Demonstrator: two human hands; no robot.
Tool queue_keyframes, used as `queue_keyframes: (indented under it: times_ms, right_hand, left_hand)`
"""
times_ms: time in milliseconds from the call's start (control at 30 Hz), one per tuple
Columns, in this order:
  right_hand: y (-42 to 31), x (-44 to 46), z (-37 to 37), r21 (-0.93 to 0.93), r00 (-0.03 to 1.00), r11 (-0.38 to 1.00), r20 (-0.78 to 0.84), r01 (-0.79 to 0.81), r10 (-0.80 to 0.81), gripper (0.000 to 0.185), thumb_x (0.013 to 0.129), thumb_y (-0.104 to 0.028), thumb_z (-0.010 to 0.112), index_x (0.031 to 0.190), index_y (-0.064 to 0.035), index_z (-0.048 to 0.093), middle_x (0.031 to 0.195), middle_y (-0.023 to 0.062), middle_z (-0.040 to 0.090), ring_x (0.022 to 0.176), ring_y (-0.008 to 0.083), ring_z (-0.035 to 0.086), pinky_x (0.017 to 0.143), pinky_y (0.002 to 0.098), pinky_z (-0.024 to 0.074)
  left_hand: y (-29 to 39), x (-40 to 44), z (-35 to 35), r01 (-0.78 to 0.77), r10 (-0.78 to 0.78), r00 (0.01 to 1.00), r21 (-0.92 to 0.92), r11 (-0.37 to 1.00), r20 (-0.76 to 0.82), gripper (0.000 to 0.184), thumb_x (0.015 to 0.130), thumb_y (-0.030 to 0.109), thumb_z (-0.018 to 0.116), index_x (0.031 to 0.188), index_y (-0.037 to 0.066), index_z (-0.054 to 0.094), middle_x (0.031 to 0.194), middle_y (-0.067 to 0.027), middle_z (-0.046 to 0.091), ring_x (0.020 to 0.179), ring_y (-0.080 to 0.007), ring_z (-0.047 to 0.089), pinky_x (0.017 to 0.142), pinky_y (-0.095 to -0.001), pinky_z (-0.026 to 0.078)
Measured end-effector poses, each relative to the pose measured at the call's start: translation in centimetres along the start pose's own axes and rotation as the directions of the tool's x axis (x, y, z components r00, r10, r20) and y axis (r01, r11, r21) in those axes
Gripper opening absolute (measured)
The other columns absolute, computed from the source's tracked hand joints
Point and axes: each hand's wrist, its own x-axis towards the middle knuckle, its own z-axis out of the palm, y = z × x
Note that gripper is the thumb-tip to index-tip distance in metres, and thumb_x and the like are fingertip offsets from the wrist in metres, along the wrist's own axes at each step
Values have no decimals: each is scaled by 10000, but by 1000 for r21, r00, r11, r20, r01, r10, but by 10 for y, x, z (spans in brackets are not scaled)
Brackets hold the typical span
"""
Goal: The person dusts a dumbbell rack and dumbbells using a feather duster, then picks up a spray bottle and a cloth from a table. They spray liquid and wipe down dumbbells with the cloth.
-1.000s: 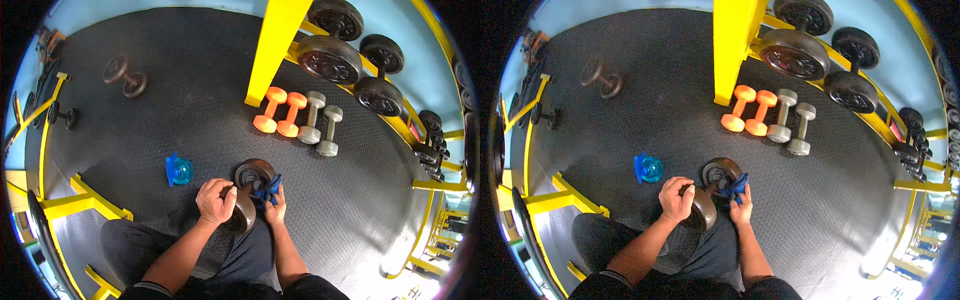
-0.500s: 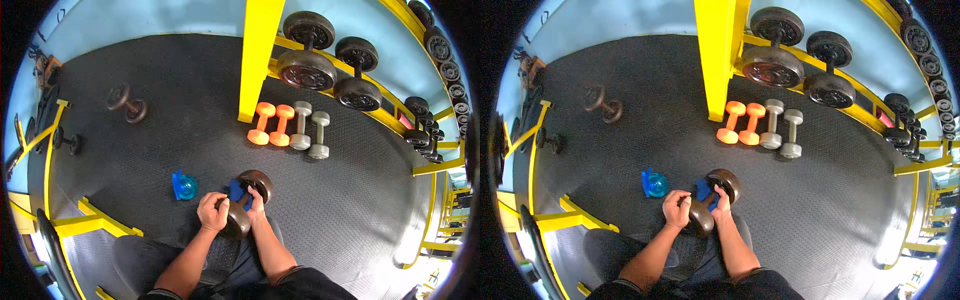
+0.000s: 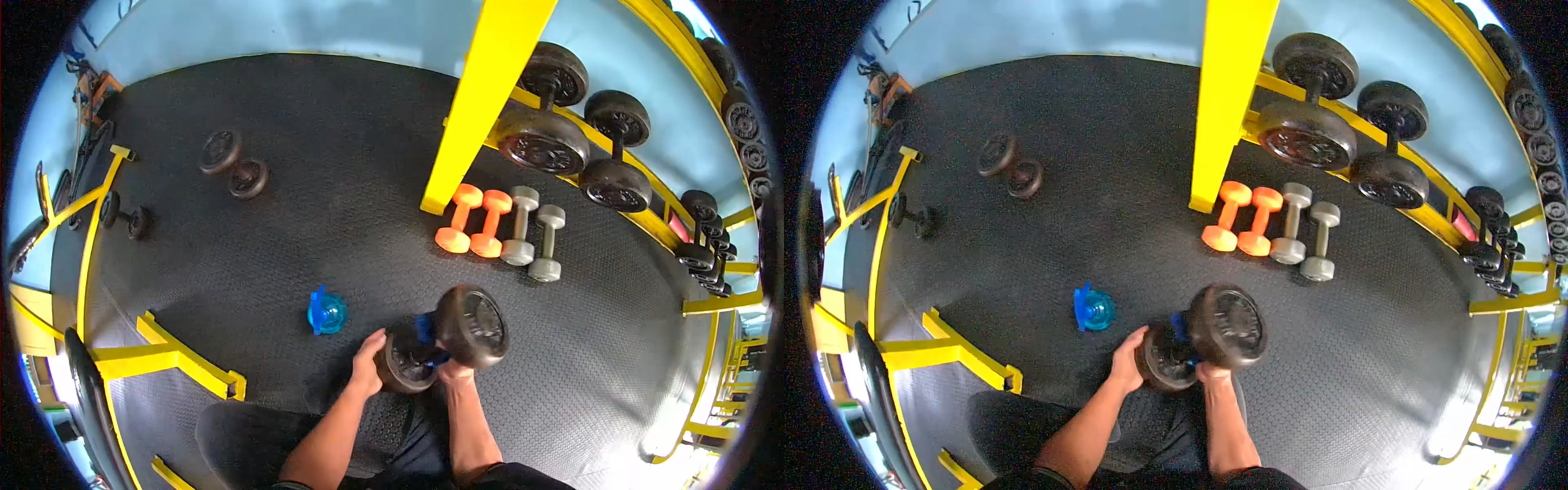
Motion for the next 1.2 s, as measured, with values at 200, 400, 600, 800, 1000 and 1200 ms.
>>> queue_keyframes:
  times_ms: [200,400,600,800,1000,1200]
  right_hand:
    - [8,22,-26,-425,907,889,421,169,29,501,871,-292,604,1314,-97,476,1324,70,511,1200,261,492,1030,404,396]
    - [65,12,-74,-717,872,691,392,90,294,548,878,-301,608,1355,-88,440,1408,71,442,1274,257,423,1080,384,335]
    - [49,13,-81,-701,928,678,366,221,75,527,833,-249,655,1297,-55,498,1325,99,512,1205,257,486,1034,381,382]
    - [9,8,-67,-848,969,479,244,226,-24,434,760,-164,706,1146,2,598,1116,126,621,1019,255,591,906,372,471]
    - [-110,-104,21,-802,980,587,-7,113,-198,192,751,-127,669,885,5,633,764,79,649,643,235,630,625,370,538]
    - [-36,-117,62,-886,918,-458,236,70,-317,666,876,-507,501,1445,-201,338,1483,295,184,1289,513,314,1059,552,291]
  left_hand:
    - [-14,47,-11,8,32,990,-283,959,139,522,960,404,354,1261,7,513,1266,-130,544,1157,-294,509,996,-425,399]
    - [25,-1,18,42,-1,974,-176,984,226,506,943,395,415,1278,30,519,1243,-146,566,1143,-307,534,1015,-436,402]
    - [23,-19,59,-229,166,928,159,960,333,538,894,346,555,1321,28,482,1316,-145,512,1194,-290,485,1033,-405,362]
    - [53,-50,86,-490,70,865,805,333,498,726,806,255,724,1388,-5,377,1390,-257,417,1260,-298,457,1033,-370,381]
    - [117,-128,101,-513,-34,857,849,-128,514,755,818,331,701,1387,-30,360,1355,-285,442,1219,-339,501,1008,-385,412]
    - [112,-163,118,-744,-10,658,648,-160,753,765,856,405,625,1401,-35,317,1347,-281,450,1207,-347,513,1009,-375,411]
